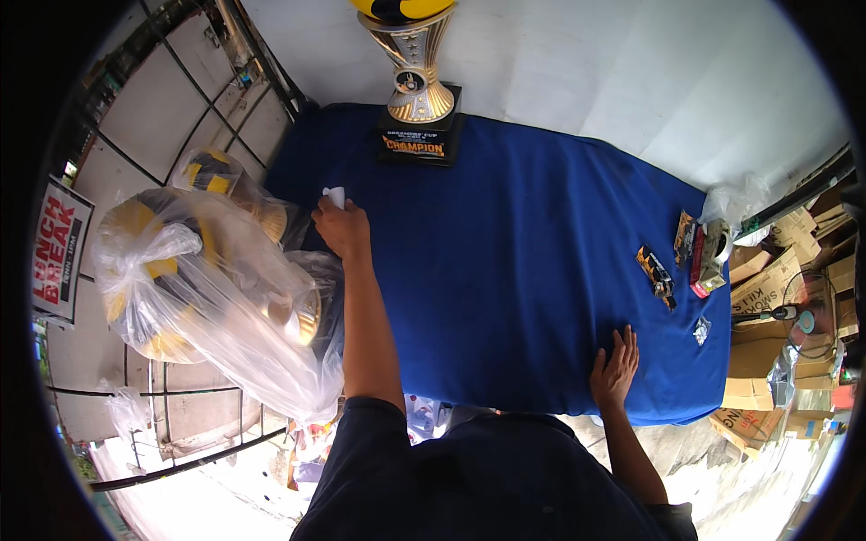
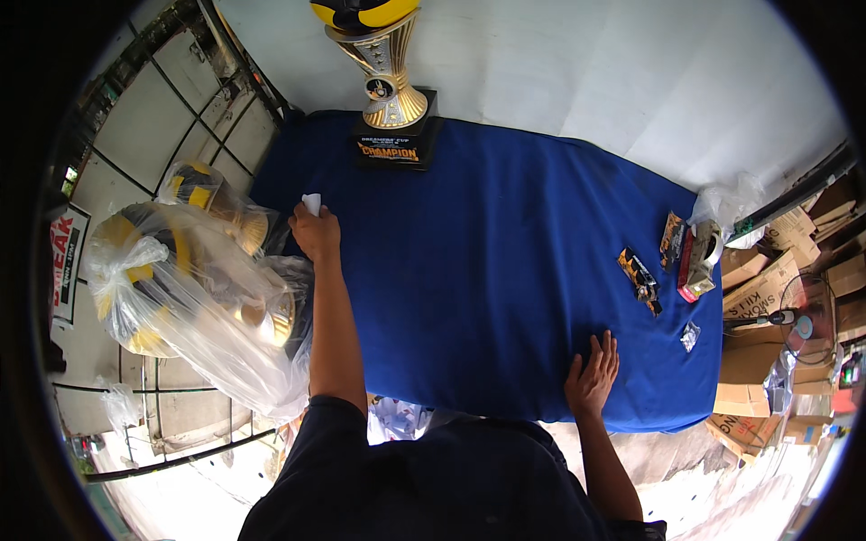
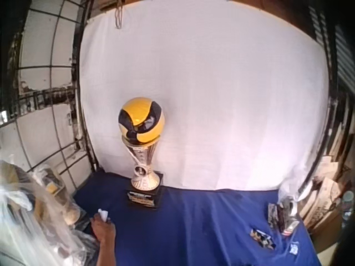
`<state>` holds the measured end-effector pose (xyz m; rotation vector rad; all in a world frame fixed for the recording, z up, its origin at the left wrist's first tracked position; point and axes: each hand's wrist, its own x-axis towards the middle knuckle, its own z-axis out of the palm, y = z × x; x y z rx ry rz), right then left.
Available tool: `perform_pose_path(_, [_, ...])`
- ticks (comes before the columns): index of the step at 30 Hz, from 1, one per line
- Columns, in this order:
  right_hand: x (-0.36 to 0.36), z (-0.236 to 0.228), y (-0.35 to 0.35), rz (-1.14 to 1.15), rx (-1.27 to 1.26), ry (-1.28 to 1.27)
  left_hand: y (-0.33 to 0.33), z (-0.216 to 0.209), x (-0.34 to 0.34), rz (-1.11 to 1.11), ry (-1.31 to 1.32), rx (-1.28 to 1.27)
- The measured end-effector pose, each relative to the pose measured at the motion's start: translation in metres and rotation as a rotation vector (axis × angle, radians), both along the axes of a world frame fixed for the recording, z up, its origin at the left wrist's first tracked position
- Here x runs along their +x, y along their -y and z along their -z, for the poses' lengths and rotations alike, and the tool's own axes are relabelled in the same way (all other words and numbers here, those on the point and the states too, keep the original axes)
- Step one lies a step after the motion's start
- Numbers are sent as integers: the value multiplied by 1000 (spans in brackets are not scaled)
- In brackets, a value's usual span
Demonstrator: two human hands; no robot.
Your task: The person removes a plastic bag from a trophy, wipes the base with a tissue, and applies a circular sticker to the front of the trophy. The person then places the trophy on a blue tablecloth and picks up another trophy wrapped in plastic.
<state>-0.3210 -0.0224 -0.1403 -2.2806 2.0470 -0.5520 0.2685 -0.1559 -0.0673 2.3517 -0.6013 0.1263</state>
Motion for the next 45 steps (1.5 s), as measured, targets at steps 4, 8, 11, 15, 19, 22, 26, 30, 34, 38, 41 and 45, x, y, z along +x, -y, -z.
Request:
perform_pose_path(4, [0, 0, -1, 2, -5, 0, -17, -2, -46, 26, 61, -36])
perform_pose_path(8, [0, -1, 0, 2, -6, 7, -120, 6, -146, 597, -98, -339])
perform_pose_path(11, [0, 0, 0, 6, -10, -2, -206, -1, -200, 830, -26, -326])
perform_pose_path(15, [-3, 2, 0, -11, -22, -7, -278, -53, -197, 806, 71, -433])
perform_pose_path(19, [-1, -5, 4, 21, 38, 73, -308, -134, -138, 539, 584, -642])
perform_pose_path(22, [14, -14, 11, -4, -98, 109, -309, -175, -84, 170, 643, -722])
perform_pose_path(26, [48, -26, 23, -230, -187, 241, -288, -172, -24, 142, 250, -701])
perform_pose_path(30, [68, -38, 22, -312, -157, 384, -278, -135, 16, 327, 45, -670])
perform_pose_path(34, [63, -46, 18, -366, -112, 456, -261, -106, 38, 375, -155, -588])
perform_pose_path(38, [52, -43, 22, -367, -114, 486, -242, -109, 21, 289, -5, -617])
perform_pose_path(41, [50, -46, 31, -386, -163, 492, -232, -129, -23, 315, 73, -555])
perform_pose_path(45, [59, -84, 41, -503, -199, 466, -214, -152, -117, 505, 108, -449])
